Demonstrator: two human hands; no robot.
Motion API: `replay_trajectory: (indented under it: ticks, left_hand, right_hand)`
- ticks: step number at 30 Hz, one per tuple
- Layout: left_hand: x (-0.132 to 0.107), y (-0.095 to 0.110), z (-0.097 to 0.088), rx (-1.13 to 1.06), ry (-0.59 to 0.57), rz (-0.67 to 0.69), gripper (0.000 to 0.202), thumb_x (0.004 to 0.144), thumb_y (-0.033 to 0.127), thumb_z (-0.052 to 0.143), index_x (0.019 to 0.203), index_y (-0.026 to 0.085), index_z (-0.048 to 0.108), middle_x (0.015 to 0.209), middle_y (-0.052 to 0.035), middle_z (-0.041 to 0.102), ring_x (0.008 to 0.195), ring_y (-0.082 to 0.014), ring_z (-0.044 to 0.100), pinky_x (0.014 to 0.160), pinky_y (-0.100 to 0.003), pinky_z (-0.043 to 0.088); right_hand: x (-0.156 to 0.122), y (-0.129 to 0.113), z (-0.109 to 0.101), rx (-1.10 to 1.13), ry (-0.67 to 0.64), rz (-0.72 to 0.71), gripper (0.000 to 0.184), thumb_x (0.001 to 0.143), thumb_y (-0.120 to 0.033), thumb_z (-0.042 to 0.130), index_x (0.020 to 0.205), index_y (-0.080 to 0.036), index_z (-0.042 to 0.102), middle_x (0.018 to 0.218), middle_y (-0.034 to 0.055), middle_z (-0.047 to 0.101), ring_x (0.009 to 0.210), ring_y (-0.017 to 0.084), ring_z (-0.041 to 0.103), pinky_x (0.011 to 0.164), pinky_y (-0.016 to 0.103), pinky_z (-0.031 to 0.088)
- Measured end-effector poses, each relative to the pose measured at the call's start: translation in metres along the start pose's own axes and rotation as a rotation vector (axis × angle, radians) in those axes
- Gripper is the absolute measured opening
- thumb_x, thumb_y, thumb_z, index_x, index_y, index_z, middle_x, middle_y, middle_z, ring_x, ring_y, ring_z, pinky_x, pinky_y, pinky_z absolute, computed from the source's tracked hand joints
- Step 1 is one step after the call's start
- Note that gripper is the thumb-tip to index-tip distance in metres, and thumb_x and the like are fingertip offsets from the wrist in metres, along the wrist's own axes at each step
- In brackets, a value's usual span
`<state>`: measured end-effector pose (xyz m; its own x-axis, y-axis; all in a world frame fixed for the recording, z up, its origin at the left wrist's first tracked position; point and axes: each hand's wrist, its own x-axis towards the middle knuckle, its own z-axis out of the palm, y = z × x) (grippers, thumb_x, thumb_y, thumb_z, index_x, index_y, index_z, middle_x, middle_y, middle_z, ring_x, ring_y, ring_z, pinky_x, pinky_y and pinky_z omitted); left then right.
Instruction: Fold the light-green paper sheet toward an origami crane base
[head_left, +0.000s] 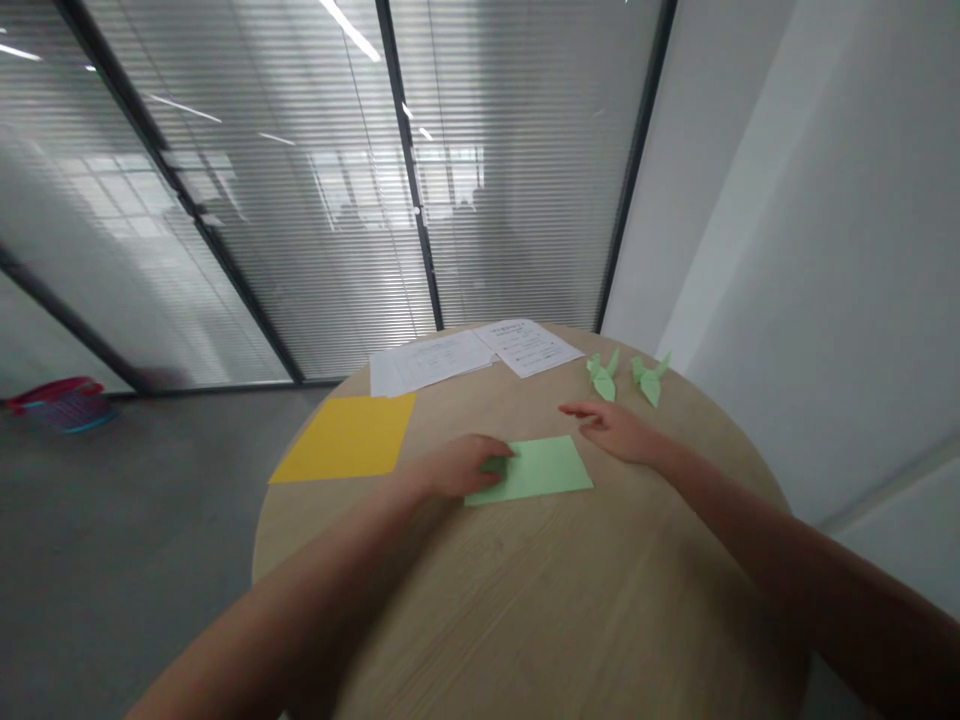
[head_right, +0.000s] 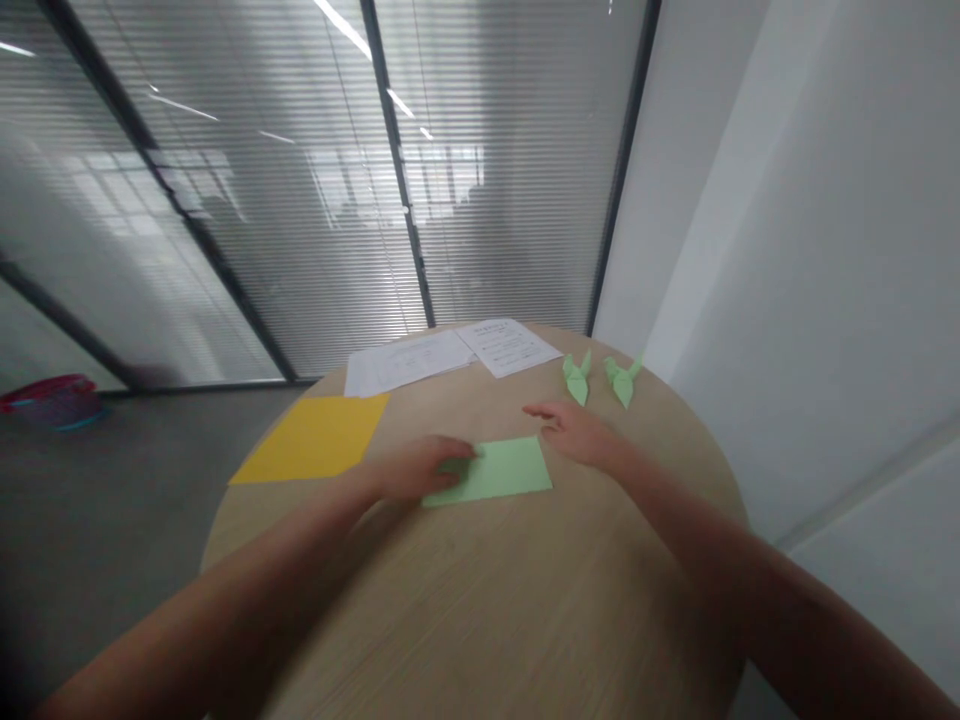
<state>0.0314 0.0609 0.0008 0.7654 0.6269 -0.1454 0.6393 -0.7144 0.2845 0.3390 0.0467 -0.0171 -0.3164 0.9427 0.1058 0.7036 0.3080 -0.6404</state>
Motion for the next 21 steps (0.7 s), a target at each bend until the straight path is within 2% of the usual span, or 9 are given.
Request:
replay_trajectory:
  ticks: [3, 6, 7, 9, 12, 14, 17, 21]
  left_hand:
    - [0.0, 0.019, 0.008, 0.078, 0.117, -0.109, 0.038, 0.09, 0.019, 0.054, 0.124, 0.016, 0.071, 0.124, -0.0172, 0.074, 0.114, -0.0335, 0.07, 0.101, -0.049, 0.052]
    - [-0.007, 0.031, 0.009, 0.108, 0.166, -0.138, 0.027, 0.091, 0.02, 0.053, 0.103, 0.015, 0.077, 0.097, -0.0168, 0.078, 0.093, -0.0347, 0.074, 0.084, -0.048, 0.057]
    - [-0.01, 0.032, 0.009, 0.11, 0.17, -0.119, 0.025, 0.09, 0.019, 0.054, 0.099, 0.016, 0.077, 0.095, -0.0158, 0.078, 0.091, -0.0341, 0.074, 0.084, -0.048, 0.057]
    - [-0.016, 0.03, 0.008, 0.102, 0.172, -0.041, 0.024, 0.09, 0.017, 0.056, 0.101, 0.018, 0.077, 0.108, -0.0137, 0.078, 0.103, -0.0318, 0.073, 0.092, -0.045, 0.056]
    - [-0.019, 0.021, 0.009, 0.036, 0.18, 0.18, 0.034, 0.088, 0.012, 0.061, 0.119, 0.021, 0.074, 0.141, -0.0109, 0.067, 0.13, -0.0272, 0.062, 0.111, -0.04, 0.047]
    - [-0.018, 0.015, 0.012, -0.016, 0.179, 0.29, 0.04, 0.087, 0.01, 0.063, 0.125, 0.019, 0.071, 0.148, -0.0122, 0.061, 0.136, -0.0267, 0.058, 0.116, -0.04, 0.043]
    - [-0.015, 0.012, 0.016, -0.039, 0.143, 0.299, 0.034, 0.085, 0.011, 0.065, 0.117, 0.018, 0.074, 0.14, -0.0116, 0.067, 0.128, -0.0269, 0.063, 0.112, -0.04, 0.047]
    - [-0.016, 0.016, 0.015, 0.021, 0.138, 0.199, 0.021, 0.087, 0.014, 0.064, 0.102, 0.019, 0.077, 0.118, -0.0096, 0.075, 0.112, -0.0265, 0.069, 0.1, -0.038, 0.053]
  right_hand:
    - [-0.01, -0.019, -0.003, -0.156, 0.013, 0.076, 0.047, 0.09, -0.02, 0.054, 0.136, -0.02, 0.068, 0.134, 0.0128, 0.07, 0.118, 0.029, 0.067, 0.102, 0.043, 0.052]
    - [-0.023, -0.041, 0.002, -0.297, -0.059, 0.129, 0.034, 0.083, -0.025, 0.067, 0.113, -0.017, 0.079, 0.107, 0.0139, 0.078, 0.097, 0.032, 0.072, 0.085, 0.042, 0.054]
    - [-0.027, -0.048, 0.006, -0.335, -0.073, 0.136, 0.027, 0.081, -0.027, 0.07, 0.104, -0.018, 0.081, 0.102, 0.0132, 0.079, 0.094, 0.032, 0.072, 0.081, 0.041, 0.053]
    - [-0.036, -0.059, 0.013, -0.388, -0.087, 0.143, 0.02, 0.082, -0.031, 0.069, 0.093, -0.019, 0.081, 0.093, 0.0105, 0.079, 0.085, 0.029, 0.071, 0.074, 0.037, 0.049]
    - [-0.045, -0.066, 0.023, -0.421, -0.111, 0.12, 0.019, 0.082, -0.035, 0.072, 0.093, -0.021, 0.079, 0.091, 0.0074, 0.078, 0.082, 0.025, 0.07, 0.07, 0.033, 0.045]
    - [-0.047, -0.065, 0.029, -0.43, -0.124, 0.098, 0.022, 0.08, -0.033, 0.076, 0.098, -0.021, 0.078, 0.097, 0.007, 0.078, 0.086, 0.025, 0.07, 0.072, 0.032, 0.046]
    - [-0.045, -0.058, 0.035, -0.437, -0.113, 0.079, 0.031, 0.082, -0.031, 0.076, 0.111, -0.02, 0.076, 0.108, 0.0087, 0.077, 0.097, 0.027, 0.07, 0.081, 0.034, 0.047]
    - [-0.037, -0.054, 0.039, -0.441, -0.067, 0.043, 0.034, 0.093, -0.024, 0.065, 0.126, -0.018, 0.072, 0.121, 0.0119, 0.073, 0.113, 0.028, 0.066, 0.094, 0.036, 0.046]
